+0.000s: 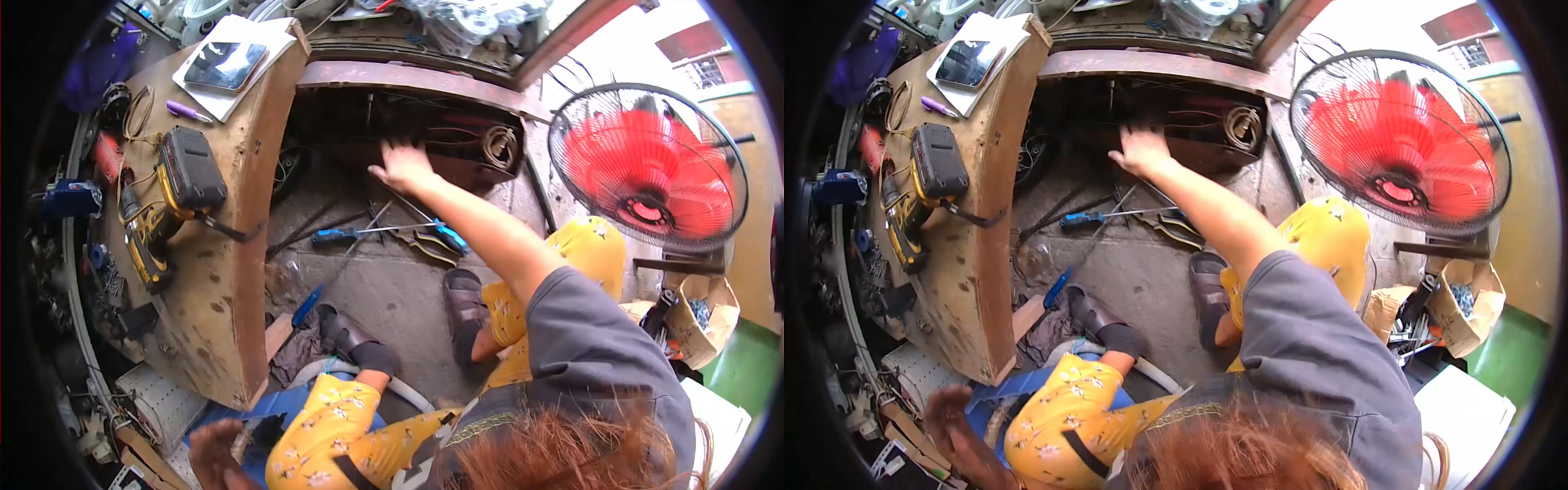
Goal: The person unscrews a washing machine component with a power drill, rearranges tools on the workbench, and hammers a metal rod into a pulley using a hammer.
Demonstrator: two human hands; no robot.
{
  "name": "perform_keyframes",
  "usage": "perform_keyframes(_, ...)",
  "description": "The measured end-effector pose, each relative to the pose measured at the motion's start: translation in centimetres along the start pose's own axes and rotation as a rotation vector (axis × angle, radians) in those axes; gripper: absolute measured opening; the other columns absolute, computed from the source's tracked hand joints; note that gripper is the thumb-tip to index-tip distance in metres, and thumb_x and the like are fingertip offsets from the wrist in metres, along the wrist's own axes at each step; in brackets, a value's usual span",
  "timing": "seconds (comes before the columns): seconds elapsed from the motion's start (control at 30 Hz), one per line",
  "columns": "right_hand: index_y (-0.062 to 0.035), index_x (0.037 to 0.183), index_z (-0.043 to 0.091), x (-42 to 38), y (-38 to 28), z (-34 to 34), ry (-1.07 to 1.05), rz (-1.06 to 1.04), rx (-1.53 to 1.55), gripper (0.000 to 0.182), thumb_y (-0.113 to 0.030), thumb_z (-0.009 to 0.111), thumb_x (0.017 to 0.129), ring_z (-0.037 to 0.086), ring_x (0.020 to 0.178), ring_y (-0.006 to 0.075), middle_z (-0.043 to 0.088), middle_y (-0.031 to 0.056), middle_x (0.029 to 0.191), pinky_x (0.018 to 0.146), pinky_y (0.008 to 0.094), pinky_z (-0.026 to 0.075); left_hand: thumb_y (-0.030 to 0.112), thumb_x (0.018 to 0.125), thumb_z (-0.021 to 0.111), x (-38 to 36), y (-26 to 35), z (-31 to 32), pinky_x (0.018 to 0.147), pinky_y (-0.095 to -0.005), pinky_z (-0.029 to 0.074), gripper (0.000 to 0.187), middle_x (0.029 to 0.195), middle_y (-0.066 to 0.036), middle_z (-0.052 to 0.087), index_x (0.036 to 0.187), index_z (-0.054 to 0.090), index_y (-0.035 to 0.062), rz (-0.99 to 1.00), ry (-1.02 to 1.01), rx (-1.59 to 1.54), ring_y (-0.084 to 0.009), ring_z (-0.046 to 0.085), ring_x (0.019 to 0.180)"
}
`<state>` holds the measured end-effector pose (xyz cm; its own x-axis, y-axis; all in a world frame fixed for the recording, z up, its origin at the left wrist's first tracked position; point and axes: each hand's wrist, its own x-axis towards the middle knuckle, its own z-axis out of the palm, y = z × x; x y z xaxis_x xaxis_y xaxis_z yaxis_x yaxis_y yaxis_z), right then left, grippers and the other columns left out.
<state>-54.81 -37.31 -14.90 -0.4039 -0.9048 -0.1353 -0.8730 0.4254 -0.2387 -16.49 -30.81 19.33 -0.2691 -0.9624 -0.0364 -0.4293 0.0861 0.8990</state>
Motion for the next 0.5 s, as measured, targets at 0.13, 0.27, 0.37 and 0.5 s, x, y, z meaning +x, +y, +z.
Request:
perform_keyframes(0.13,-0.0051,0.133,0.036,-3.1,-0.3,-1.5,0.054,-0.004,0.016,0.073,-0.04,0.063,0.075,0.04,0.119,0.0321,0.045,0.0159,0.127,0.099,0.0496,0.031,0.01,0.085,0.039,-1.2,0.4,1.1,0.092,-0.0351,0.04,0.038,0.105,-0.015,0.058,0.119,0.046,-0.0052,0.242,-0.15,0.055,-0.0226,0.055,0.098)
perform_keyframes(0.27,-0.0065,0.132,0.039,-3.6,-0.5,-2.1,0.089,0.055,-0.008,0.071,-0.034,0.065,0.072,0.044,0.115,0.0284,0.047,0.0118,0.124,0.097,0.049,0.032,0.017,0.084,0.048,-1.6,1.1,1.9,0.091,-0.0344,0.04,0.04,0.106,-0.014,0.056,0.118,0.048,-0.0046,0.131,-0.051,0.114,-0.0216,0.054,0.099)
perform_keyframes(0.37,-0.0075,0.131,0.04,-4.5,-2.1,-1.2,0.293,-0.038,-0.127,0.062,-0.024,0.058,0.074,0.042,0.118,0.0274,0.043,0.0117,0.131,0.098,0.0509,0.03,0.016,0.089,0.045,-1.5,1.1,1.8,0.092,-0.0319,0.04,0.037,0.106,-0.012,0.058,0.121,0.047,-0.0033,0.194,-0.023,0.105,-0.0181,0.054,0.099)
perform_keyframes(0.5,-0.0073,0.122,0.051,-3.2,-7.2,2.2,0.289,-0.502,0.04,0.042,-0.021,0.048,0.083,0.037,0.126,0.0279,0.043,0.0108,0.133,0.096,0.0503,0.035,0.015,0.09,0.043,-0.9,0.8,1.4,0.091,-0.0325,0.041,0.04,0.109,-0.013,0.056,0.125,0.042,-0.0033,0.24,0.004,-0.009,-0.0185,0.054,0.1)
